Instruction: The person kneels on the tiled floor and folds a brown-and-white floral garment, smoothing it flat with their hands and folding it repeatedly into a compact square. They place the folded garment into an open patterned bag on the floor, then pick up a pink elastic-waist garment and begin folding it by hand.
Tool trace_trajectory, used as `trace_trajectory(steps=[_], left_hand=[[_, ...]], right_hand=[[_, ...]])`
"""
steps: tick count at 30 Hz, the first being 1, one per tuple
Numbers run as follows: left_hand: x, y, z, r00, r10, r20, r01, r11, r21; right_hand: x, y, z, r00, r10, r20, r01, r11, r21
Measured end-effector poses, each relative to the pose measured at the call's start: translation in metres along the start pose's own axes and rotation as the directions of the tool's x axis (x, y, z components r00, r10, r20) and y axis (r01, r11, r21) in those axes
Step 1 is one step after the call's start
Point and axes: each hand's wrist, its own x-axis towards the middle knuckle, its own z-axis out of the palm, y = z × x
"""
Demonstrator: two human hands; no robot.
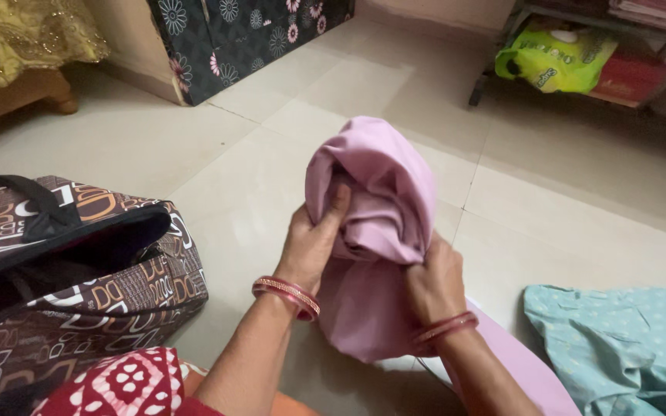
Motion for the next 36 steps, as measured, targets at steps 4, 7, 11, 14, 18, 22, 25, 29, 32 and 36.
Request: trace_trajectory(steps=[4, 7, 11, 14, 18, 22, 25, 29, 32, 36], left_hand=[[-0.014, 0.008, 0.005, 0.984, -0.01, 0.179, 0.029, 0.994, -0.104], [-0.024, 0.011, 0.007, 0.957, 0.027, 0.288, -0.003, 0.997, -0.083], [-0.025, 0.008, -0.001, 0.925, -0.009, 0.38, -0.093, 0.964, 0.248], [-0.022, 0.005, -0.009, 0.939, 0.028, 0.342, -0.072, 0.991, 0.117], [-0.015, 0.002, -0.02, 0.982, -0.032, 0.184, 0.032, 0.999, 0.004], [-0.006, 0.005, -0.036, 0.993, 0.116, 0.024, -0.117, 0.991, 0.063], [0.0, 0.013, -0.053, 0.981, 0.176, -0.084, -0.133, 0.918, 0.374], [0.002, 0.026, -0.069, 0.965, 0.174, -0.198, -0.086, 0.916, 0.391], [0.0, 0.033, -0.077, 0.947, 0.273, -0.17, -0.146, 0.836, 0.528], [0.002, 0.03, -0.074, 0.952, 0.227, -0.204, -0.092, 0.852, 0.516]], right_hand=[[0.019, -0.029, -0.003, 0.997, 0.0, -0.074, 0.026, 0.934, 0.356], [0.027, -0.055, 0.004, 0.996, 0.077, -0.038, -0.026, 0.698, 0.716], [0.035, -0.076, 0.012, 0.989, 0.143, 0.026, -0.109, 0.609, 0.785], [0.033, -0.084, 0.018, 0.981, 0.139, 0.138, -0.187, 0.454, 0.871], [0.031, -0.083, 0.022, 0.955, 0.036, 0.294, -0.279, 0.44, 0.853], [0.026, -0.065, 0.028, 0.914, -0.187, 0.359, -0.216, 0.526, 0.823], [0.033, -0.038, 0.046, 0.886, -0.18, 0.427, -0.277, 0.534, 0.799], [0.036, 0.029, 0.07, 0.835, -0.068, 0.547, -0.32, 0.747, 0.582], [0.022, 0.079, 0.087, 0.805, 0.29, 0.517, -0.153, 0.944, -0.292], [-0.007, 0.125, 0.092, 0.761, 0.493, 0.422, 0.013, 0.638, -0.77]])
